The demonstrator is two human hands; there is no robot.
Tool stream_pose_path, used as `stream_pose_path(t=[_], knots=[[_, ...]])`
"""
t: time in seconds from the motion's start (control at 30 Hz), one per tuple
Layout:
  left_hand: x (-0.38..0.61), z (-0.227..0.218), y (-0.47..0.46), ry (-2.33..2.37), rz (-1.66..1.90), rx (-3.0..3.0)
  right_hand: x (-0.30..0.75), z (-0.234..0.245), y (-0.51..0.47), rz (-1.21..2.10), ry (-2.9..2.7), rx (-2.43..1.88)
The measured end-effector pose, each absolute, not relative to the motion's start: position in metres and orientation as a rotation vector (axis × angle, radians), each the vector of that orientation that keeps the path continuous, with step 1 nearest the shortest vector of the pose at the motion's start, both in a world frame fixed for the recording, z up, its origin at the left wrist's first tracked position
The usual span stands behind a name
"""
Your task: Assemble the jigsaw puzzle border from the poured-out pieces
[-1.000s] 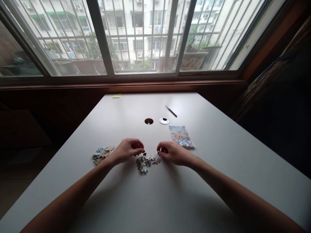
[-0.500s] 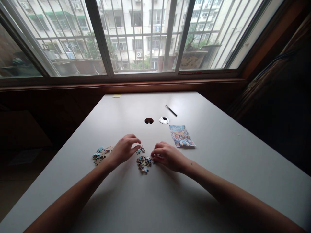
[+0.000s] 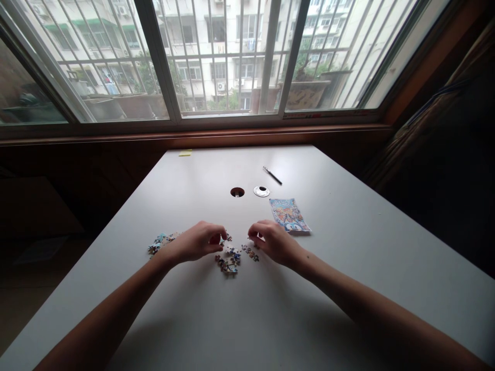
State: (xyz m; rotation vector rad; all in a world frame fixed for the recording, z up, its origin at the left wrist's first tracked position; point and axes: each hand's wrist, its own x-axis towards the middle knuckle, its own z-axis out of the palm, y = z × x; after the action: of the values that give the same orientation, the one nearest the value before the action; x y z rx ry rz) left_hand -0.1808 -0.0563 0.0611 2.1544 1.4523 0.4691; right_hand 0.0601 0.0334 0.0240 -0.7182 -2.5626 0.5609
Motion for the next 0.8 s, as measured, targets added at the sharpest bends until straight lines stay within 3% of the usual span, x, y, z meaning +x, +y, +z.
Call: stream_pose_path(t=[0.2, 0.47, 0.8], knots=[[-0.193, 0.060, -0.054, 1.528, 0.309, 2.267, 0.063, 0.027, 0.034, 0.419, -2.691, -0.692], [-0.189, 0.028, -0.040, 1.600, 0.676, 2.281, 0.058, 0.022, 0.032, 0.521, -2.578, -0.661], [-0.161, 0.028, -0.047, 1.468, 0.880, 2.013, 0.039, 0.011, 0.023, 0.670, -2.501, -0.697]])
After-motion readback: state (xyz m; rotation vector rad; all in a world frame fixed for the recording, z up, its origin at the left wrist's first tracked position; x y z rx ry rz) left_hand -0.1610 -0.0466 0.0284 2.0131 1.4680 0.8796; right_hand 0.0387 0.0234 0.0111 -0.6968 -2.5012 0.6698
